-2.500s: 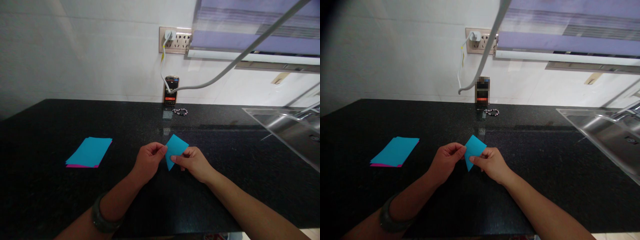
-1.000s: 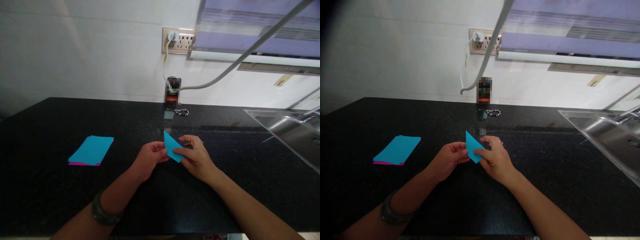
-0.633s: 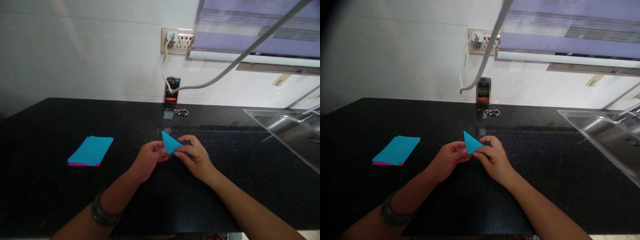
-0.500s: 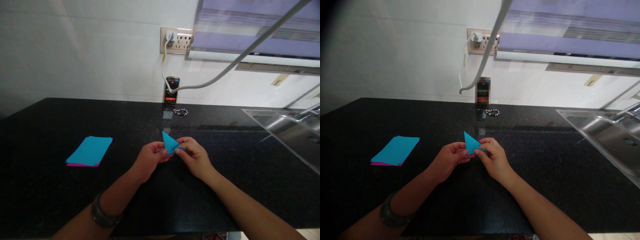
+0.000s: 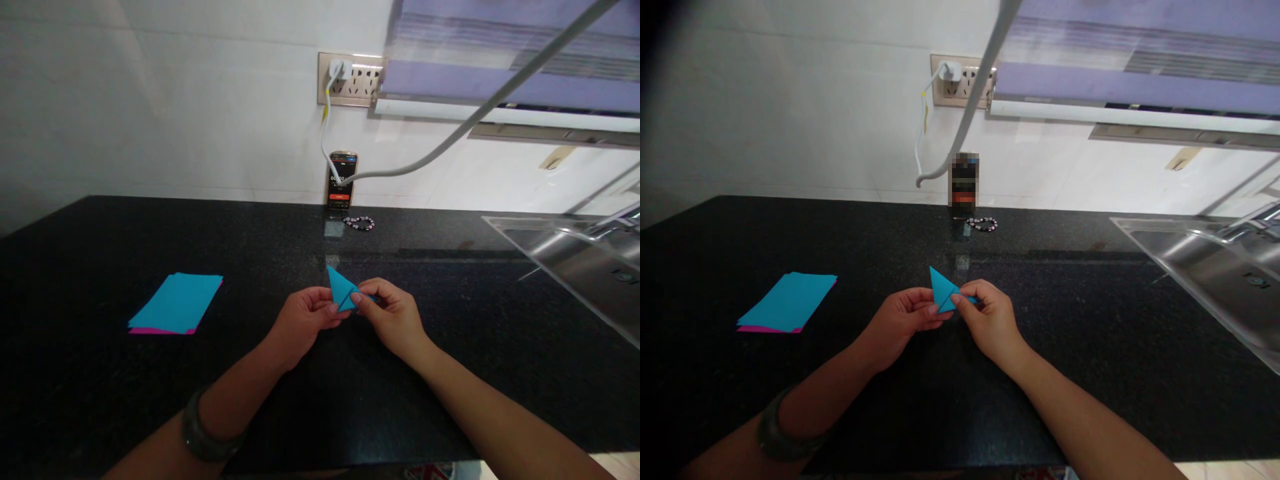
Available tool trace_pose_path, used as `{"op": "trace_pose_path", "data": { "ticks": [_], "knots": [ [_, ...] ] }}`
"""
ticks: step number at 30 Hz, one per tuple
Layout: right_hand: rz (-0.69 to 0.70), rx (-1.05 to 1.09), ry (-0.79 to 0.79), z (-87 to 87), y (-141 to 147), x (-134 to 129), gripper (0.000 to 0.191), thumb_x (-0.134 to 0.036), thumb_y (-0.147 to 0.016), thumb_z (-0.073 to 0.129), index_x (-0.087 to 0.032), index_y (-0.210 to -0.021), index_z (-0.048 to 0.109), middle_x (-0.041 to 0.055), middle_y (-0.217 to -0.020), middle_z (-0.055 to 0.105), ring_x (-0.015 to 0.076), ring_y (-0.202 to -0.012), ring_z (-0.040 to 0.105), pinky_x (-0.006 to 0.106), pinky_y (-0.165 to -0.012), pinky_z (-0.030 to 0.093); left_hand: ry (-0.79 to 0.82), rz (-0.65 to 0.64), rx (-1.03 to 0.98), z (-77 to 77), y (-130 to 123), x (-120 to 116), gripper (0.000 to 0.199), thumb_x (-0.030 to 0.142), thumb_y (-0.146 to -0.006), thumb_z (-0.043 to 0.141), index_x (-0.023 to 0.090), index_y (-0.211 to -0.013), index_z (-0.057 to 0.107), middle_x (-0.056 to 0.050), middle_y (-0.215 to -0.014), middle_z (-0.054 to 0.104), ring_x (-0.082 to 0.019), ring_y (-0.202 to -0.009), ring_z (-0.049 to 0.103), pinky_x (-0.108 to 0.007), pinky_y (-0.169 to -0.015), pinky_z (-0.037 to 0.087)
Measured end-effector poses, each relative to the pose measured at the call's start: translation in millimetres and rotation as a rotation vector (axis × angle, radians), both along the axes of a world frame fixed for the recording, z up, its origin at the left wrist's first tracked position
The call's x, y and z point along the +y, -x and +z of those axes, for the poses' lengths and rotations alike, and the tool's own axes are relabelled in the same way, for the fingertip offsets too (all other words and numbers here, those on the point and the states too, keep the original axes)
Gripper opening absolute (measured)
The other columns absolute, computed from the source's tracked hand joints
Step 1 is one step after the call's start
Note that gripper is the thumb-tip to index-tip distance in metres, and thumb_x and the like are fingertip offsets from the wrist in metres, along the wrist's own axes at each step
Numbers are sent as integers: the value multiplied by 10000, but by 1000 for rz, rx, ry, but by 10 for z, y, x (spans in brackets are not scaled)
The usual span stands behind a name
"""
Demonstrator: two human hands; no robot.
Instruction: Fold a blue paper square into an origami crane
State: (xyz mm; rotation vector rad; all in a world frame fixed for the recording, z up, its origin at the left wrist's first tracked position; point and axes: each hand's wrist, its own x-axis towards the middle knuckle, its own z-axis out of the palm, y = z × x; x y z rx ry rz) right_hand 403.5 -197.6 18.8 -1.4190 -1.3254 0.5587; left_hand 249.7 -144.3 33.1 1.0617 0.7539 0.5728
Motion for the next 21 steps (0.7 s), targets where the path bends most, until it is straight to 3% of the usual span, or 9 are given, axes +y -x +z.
{"op": "trace_pose_path", "data": {
  "ticks": [8,15,21],
  "knots": [
    [-65,67,89,-32,16,-8,128,-293,-724,604,-180,-772,565,16,-710,576,127,-601,515,256,-539,416,4,9,16,23,-14,-20,217,189,-702,624,118,-907,610,-67,-867,683,-149,-800,632,-253,-722,462],
    [51,326,29,-4,36,13,290,-207,-716,608,-222,-953,442,-31,-692,530,107,-597,515,234,-532,407,-4,4,6,0,-25,-29,218,194,-709,617,118,-913,607,-66,-859,684,-153,-804,632,-259,-734,462],
    [75,367,37,1,30,25,305,-199,-717,605,-223,-961,424,-40,-669,536,100,-571,505,231,-525,396,-14,-20,24,0,-16,-27,226,216,-729,595,123,-934,601,-71,-893,678,-157,-819,630,-265,-743,459]
  ]
}}
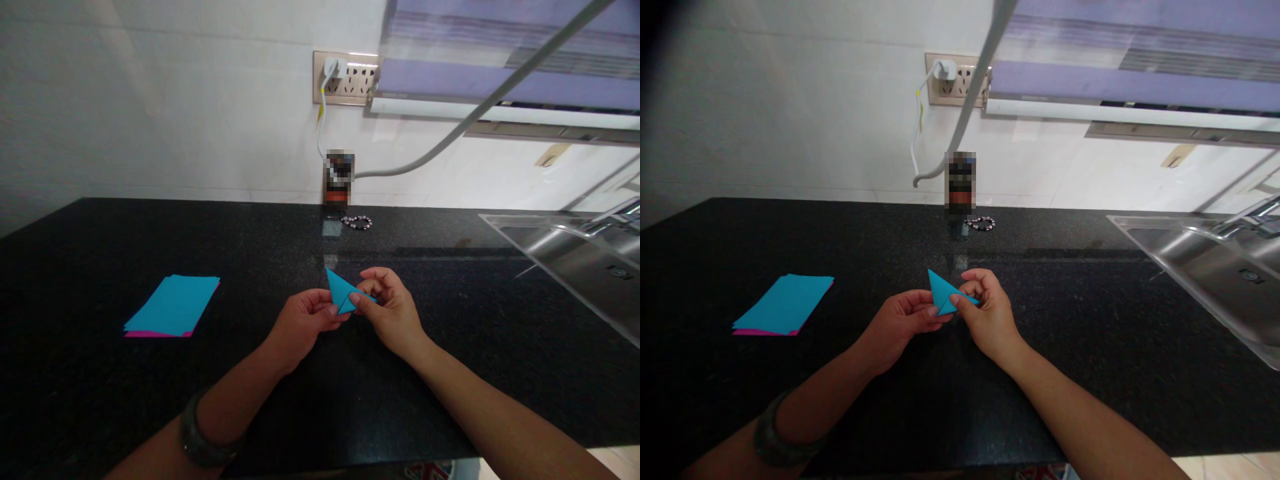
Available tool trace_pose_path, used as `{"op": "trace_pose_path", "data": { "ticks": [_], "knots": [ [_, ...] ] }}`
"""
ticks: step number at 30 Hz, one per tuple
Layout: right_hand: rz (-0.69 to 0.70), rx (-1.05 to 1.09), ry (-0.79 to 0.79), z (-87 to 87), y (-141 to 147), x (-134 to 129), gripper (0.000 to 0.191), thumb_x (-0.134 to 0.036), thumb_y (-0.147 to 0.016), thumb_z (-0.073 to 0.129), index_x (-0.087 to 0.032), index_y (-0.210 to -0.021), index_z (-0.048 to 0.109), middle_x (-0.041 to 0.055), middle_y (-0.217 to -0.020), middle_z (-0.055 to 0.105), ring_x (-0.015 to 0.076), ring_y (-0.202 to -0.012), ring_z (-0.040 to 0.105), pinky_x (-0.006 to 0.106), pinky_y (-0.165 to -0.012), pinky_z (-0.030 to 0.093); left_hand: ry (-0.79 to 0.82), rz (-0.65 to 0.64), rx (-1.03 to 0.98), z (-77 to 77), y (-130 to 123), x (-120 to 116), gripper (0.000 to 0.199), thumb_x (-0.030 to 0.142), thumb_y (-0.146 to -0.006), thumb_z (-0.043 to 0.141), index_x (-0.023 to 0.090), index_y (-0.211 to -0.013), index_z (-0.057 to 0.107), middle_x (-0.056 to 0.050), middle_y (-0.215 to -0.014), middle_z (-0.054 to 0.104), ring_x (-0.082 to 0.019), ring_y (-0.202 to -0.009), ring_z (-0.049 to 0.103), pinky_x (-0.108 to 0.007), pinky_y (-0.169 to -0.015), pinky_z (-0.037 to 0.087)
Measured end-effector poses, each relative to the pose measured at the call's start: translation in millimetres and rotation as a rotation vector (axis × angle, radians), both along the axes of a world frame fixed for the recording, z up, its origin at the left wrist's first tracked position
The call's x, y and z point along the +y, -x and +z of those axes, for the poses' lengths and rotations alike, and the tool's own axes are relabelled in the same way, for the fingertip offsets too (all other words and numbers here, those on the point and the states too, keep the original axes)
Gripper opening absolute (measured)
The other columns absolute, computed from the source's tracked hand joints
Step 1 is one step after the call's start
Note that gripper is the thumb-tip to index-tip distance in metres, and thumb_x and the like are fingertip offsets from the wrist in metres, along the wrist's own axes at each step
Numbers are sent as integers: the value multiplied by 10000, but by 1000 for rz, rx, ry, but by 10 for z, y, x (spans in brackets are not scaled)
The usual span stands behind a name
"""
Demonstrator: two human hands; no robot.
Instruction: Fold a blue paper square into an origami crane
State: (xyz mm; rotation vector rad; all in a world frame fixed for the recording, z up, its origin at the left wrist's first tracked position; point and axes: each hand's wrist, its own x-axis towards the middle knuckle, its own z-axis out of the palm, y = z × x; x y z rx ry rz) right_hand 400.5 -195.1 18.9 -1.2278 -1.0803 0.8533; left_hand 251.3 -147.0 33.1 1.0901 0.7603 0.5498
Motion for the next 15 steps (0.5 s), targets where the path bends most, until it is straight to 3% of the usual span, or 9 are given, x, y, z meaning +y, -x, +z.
{"op": "trace_pose_path", "data": {
  "ticks": [6,15],
  "knots": [
    [16,9,-15,10,11,-5,289,-187,-714,607,-223,-939,429,-50,-642,518,94,-562,490,226,-529,386,-49,-53,123,-4,6,7,326,414,-768,511,115,-841,619,-89,-783,685,-164,-702,636,-273,-650,460],
    [0,-35,-12,-3,35,-27,287,-183,-721,600,-220,-950,431,-41,-669,510,97,-589,488,225,-535,382,-174,-87,231,-31,-5,5,250,357,-705,595,110,-728,622,-72,-692,675,-142,-617,609,-243,-589,438]
  ]
}}
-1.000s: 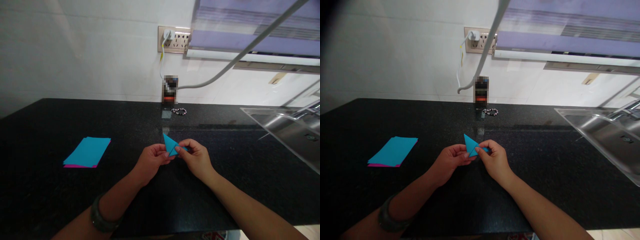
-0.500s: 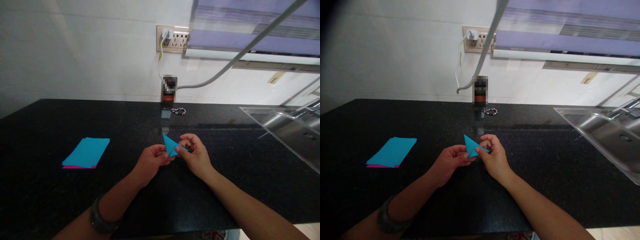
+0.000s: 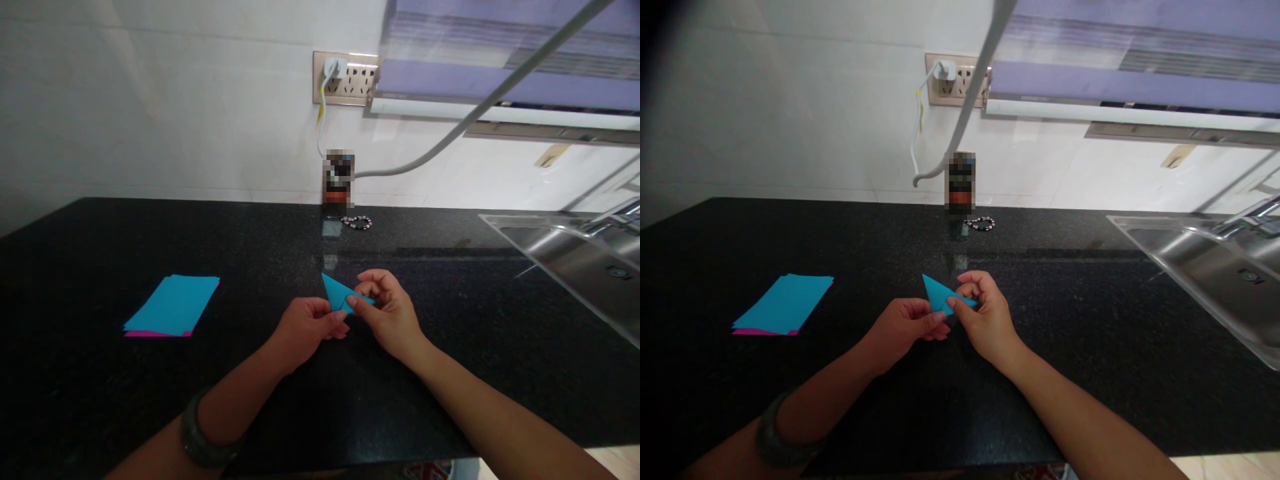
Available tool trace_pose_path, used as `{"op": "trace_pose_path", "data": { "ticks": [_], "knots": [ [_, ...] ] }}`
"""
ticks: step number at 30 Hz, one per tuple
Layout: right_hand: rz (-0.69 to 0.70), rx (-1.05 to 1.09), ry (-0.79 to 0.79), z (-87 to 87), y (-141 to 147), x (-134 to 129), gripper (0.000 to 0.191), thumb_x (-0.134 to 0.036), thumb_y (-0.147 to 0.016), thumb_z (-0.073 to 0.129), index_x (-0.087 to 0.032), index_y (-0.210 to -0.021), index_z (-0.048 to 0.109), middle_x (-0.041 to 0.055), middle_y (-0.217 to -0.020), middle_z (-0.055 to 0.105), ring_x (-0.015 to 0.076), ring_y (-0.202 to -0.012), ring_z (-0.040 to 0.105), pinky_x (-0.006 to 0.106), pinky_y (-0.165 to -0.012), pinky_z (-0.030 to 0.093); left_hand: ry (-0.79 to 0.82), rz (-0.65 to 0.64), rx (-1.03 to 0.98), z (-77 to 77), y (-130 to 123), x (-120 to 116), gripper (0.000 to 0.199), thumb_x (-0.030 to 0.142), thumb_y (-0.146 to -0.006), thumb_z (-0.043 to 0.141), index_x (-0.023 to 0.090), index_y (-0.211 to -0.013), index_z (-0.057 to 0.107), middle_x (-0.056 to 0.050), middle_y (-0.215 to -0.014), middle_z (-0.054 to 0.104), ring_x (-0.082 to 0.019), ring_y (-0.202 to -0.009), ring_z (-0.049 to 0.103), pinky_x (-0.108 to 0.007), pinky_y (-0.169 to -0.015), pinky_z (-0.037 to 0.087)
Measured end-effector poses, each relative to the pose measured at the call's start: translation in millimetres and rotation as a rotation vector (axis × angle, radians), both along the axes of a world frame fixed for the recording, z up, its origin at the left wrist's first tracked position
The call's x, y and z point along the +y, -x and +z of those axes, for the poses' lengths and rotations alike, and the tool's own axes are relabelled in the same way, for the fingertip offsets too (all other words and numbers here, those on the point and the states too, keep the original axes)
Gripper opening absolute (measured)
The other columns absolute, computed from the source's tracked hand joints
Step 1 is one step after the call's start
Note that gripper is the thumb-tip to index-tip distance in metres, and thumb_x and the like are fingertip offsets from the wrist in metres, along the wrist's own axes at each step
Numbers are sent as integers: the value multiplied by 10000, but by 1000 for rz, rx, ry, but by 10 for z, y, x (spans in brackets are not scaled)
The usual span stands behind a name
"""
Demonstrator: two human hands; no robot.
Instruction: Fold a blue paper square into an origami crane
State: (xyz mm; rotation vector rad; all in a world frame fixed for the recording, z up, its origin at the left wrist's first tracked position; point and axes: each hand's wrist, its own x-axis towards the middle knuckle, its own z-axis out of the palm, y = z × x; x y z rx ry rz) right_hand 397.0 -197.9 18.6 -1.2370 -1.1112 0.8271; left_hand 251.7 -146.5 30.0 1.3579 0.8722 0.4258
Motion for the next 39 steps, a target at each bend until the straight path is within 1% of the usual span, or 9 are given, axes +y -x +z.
{"op": "trace_pose_path", "data": {
  "ticks": [7,16,19,22,24,25,28,30,39],
  "knots": [
    [-5,14,-11,18,9,8,294,-191,-708,607,-221,-944,435,-46,-657,498,96,-587,484,221,-529,378,-50,-3,27,6,-1,-3,244,357,-708,581,119,-672,617,-57,-625,665,-143,-568,597,-246,-560,437],
    [-14,8,4,29,13,5,291,-187,-701,615,-223,-934,444,-45,-657,511,97,-591,499,224,-541,389,-175,-25,43,-20,22,-13,273,380,-729,539,139,-620,608,-61,-601,659,-161,-547,600,-263,-550,442],
    [-18,40,2,47,16,4,301,-191,-685,636,-218,-926,458,-45,-667,526,93,-598,512,219,-547,397,-237,4,42,-2,21,-31,291,379,-740,529,144,-586,603,-51,-575,644,-153,-534,585,-255,-543,435],
    [13,140,46,75,22,3,386,-208,-643,686,-210,-959,465,-39,-698,552,84,-591,522,213,-541,413,-260,60,9,22,23,-42,294,377,-745,529,145,-582,604,-41,-562,632,-145,-532,570,-249,-544,429],
    [55,218,97,83,31,0,437,-223,-614,714,-205,-978,474,-42,-687,561,77,-563,519,210,-526,426,-256,100,-32,37,26,-41,283,364,-747,534,141,-587,605,-38,-568,630,-139,-540,566,-248,-559,432],
    [87,241,126,81,37,-2,412,-235,-610,717,-195,-954,495,-43,-666,561,75,-547,515,209,-515,429,-243,114,-55,44,27,-40,273,353,-748,538,139,-594,606,-36,-574,629,-137,-544,564,-249,-566,435],
    [198,243,189,66,58,-13,238,-291,-650,684,-155,-806,567,-28,-610,560,81,-526,519,208,-482,426,-162,133,-117,61,23,-39,233,315,-739,557,133,-601,600,-25,-567,620,-127,-534,557,-249,-564,443],
    [229,224,215,56,68,-19,201,-318,-678,656,-142,-748,589,-10,-605,573,91,-533,530,210,-474,421,-124,129,-128,73,16,-41,213,295,-731,568,131,-598,597,-19,-551,614,-121,-520,551,-242,-552,440],
    [126,194,202,35,81,-22,180,-325,-665,659,-151,-670,613,-6,-579,580,87,-487,499,220,-458,407,-122,112,-141,109,17,-57,228,279,-740,560,133,-566,585,-9,-519,605,-108,-499,541,-229,-540,430]
  ]
}}
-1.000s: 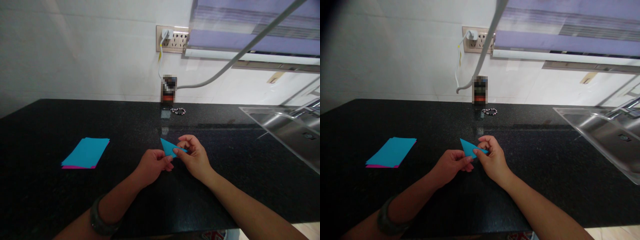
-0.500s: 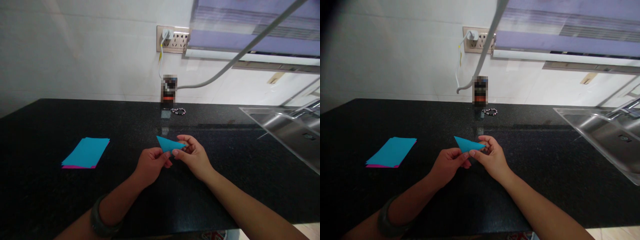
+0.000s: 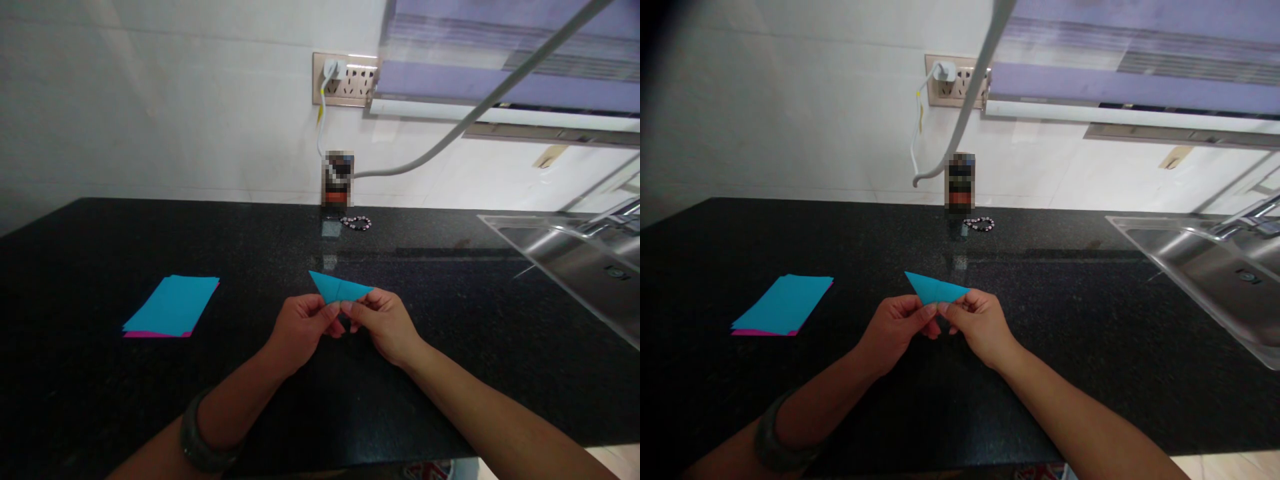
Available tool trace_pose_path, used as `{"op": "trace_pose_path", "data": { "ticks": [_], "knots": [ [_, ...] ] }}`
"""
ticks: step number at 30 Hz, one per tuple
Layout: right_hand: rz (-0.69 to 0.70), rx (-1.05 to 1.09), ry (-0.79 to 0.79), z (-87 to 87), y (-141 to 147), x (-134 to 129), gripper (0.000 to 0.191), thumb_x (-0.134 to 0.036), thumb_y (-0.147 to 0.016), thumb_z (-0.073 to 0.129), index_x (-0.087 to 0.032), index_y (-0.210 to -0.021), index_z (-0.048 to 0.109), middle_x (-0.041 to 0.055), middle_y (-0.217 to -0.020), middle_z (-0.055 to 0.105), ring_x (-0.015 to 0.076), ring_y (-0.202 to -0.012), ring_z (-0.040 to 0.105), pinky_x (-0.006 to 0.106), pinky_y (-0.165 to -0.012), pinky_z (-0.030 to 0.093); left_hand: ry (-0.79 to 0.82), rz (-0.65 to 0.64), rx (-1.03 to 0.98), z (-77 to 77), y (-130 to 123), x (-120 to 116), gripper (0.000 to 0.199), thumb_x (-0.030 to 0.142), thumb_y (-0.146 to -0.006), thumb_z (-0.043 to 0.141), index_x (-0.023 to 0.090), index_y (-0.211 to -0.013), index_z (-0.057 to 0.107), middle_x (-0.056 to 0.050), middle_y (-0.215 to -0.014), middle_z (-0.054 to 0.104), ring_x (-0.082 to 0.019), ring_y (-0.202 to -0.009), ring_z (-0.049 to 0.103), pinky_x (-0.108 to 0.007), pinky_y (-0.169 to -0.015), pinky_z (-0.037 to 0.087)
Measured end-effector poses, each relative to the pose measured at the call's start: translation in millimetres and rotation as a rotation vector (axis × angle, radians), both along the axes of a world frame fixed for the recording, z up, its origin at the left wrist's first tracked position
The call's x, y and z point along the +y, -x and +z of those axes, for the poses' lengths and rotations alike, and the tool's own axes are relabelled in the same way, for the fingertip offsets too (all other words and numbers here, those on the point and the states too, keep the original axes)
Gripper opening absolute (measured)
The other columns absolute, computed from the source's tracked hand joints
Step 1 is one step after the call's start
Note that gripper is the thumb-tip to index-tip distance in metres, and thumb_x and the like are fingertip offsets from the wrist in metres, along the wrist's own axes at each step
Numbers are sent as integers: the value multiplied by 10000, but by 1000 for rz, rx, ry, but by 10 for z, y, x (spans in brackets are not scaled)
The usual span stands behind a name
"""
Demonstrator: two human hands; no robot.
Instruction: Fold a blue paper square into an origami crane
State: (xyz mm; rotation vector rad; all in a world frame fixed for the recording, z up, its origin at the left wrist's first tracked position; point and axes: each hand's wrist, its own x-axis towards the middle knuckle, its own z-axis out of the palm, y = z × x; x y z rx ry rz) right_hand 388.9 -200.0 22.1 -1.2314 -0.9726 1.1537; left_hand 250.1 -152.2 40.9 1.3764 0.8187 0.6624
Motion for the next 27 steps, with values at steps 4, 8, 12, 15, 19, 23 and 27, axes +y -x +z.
{"op": "trace_pose_path", "data": {
  "ticks": [4,8,12,15,19,23,27],
  "knots": [
    [-108,-20,-25,9,-61,9,203,-320,-662,660,-154,-578,579,-17,-536,562,77,-443,475,219,-445,393,21,38,9,9,-6,3,233,300,-728,574,135,-563,582,-12,-517,611,-113,-498,546,-238,-546,441],
    [-224,19,-81,89,-198,50,177,-306,-672,657,-153,-609,595,-17,-552,557,70,-445,473,209,-446,391,49,61,7,18,-12,18,229,301,-725,577,132,-571,589,-15,-521,612,-109,-491,541,-238,-542,443],
    [-303,149,-86,162,-254,65,233,-381,-698,620,-154,-660,589,-13,-581,532,71,-464,460,196,-412,400,60,77,4,6,-6,30,230,310,-724,578,129,-582,592,-19,-533,616,-113,-509,550,-242,-557,447],
    [-97,128,-9,130,-174,35,261,-408,-678,631,-161,-755,597,-24,-576,525,76,-460,454,199,-392,402,55,43,-9,-12,1,31,221,317,-728,574,126,-621,603,-19,-544,619,-115,-510,554,-246,-557,445],
    [-2,14,25,36,-58,1,230,-349,-664,659,-143,-619,567,-30,-534,525,60,-421,436,200,-403,373,75,-28,-4,-25,8,25,196,295,-721,584,124,-628,599,-23,-580,635,-119,-543,573,-246,-580,450],
    [-80,-31,3,6,-60,10,239,-347,-676,649,-145,-583,562,-31,-476,523,67,-393,432,204,-393,331,115,-76,-16,-41,7,29,143,259,-730,573,121,-713,605,-31,-618,653,-125,-573,593,-249,-602,454],
    [-145,-17,-4,15,-118,36,256,-342,-665,663,-149,-560,531,-30,-469,520,69,-383,434,209,-394,320,132,-99,-11,-61,-1,40,146,244,-732,568,115,-790,606,-34,-636,655,-124,-581,598,-247,-599,449]
  ]
}}
